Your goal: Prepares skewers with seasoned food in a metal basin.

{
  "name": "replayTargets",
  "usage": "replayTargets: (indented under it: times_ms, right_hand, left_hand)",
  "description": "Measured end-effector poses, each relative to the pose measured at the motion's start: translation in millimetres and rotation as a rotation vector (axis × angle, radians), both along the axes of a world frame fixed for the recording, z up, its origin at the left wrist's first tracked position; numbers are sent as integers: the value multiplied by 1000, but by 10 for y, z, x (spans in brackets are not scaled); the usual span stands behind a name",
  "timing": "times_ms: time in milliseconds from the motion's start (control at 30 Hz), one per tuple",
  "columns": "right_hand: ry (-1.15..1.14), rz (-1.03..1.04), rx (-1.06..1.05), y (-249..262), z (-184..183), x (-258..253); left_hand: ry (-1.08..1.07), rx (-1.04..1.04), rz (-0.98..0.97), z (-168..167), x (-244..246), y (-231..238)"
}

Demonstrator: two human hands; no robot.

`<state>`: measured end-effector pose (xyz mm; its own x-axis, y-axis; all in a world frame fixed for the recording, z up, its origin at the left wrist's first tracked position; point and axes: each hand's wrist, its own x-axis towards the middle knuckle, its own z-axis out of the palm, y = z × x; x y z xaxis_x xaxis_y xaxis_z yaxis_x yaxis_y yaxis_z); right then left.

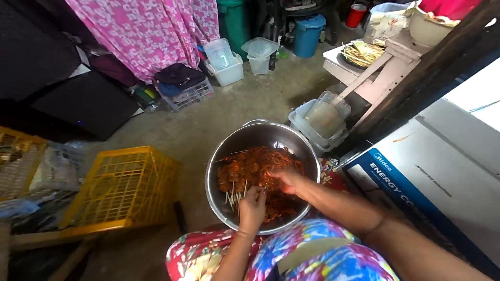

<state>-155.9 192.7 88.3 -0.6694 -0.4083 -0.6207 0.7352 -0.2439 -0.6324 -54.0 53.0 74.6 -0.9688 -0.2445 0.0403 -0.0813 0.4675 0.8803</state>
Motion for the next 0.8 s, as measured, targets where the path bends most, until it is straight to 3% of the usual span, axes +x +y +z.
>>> replayTargets:
  times_ms: [167, 333, 467, 567, 800]
  right_hand:
    - [83, 44, 70, -25, 83, -23]
    - [478, 78, 436, 74, -32, -424]
    - [794, 462, 782, 74, -130, -559]
    - [850, 783, 969, -77, -44, -539]
    - [917, 1016, 1136, -307, -238, -561]
  left_hand:
    - [-21, 22, 34, 29, -13, 16]
    - [27, 59, 179, 26, -5, -1]
    - [24, 92, 226, 21, -29, -16]
    - [34, 83, 226, 0, -28, -19]
    - [26, 90, 235, 31, -34, -40]
